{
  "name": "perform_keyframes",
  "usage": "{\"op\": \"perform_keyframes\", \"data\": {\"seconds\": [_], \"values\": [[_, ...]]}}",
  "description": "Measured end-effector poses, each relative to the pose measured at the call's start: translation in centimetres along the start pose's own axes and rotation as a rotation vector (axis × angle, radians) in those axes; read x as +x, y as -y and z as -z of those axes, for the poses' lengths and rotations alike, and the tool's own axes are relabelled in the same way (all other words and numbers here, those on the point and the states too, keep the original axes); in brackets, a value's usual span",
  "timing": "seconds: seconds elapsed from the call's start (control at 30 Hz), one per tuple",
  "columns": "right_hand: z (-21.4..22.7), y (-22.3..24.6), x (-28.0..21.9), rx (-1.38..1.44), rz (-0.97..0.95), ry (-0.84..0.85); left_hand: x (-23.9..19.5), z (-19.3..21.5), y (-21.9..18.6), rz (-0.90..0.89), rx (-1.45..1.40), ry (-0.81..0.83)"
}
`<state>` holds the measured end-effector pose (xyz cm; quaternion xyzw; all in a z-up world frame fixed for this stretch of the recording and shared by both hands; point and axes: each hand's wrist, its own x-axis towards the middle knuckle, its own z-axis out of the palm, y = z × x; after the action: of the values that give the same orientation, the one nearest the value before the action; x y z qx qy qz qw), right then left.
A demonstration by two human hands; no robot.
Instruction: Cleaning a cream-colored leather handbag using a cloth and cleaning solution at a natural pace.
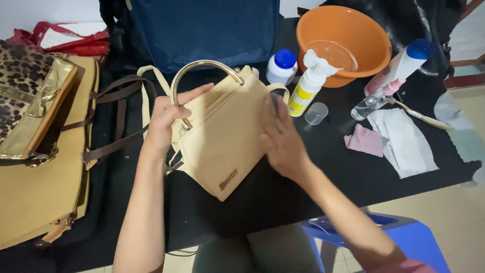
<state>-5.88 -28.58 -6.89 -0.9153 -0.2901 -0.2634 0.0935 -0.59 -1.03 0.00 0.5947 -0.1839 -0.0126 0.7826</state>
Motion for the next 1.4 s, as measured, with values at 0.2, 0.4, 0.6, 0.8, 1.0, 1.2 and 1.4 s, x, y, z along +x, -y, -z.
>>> {"op": "perform_keyframes", "data": {"seconds": [0.2,0.4,0.6,0.8,1.0,1.2,1.4], "values": [[0.3,7.6,1.7,0.424,0.049,-0.095,0.0,-0.2,-1.1,-0.007,-0.018,-0.03],[-0.9,6.2,-1.8,0.389,0.289,-0.091,0.0,0.5,-0.5,-0.005,-0.04,-0.037],[-1.9,2.3,4.5,0.222,-0.168,-0.107,-0.3,0.4,-0.6,-0.016,0.0,-0.017],[-4.7,7.1,8.6,0.477,-0.474,-0.28,0.5,5.1,4.4,-0.048,0.048,0.005],[0.4,18.8,9.7,0.411,-0.293,-0.357,0.2,4.2,3.2,-0.081,0.124,0.011],[2.6,20.6,4.5,0.453,-0.084,-0.095,-0.4,2.9,-0.7,0.018,0.199,0.028],[1.2,14.4,1.9,0.367,-0.058,-0.085,-0.5,2.3,-0.9,0.016,0.146,0.059]]}}
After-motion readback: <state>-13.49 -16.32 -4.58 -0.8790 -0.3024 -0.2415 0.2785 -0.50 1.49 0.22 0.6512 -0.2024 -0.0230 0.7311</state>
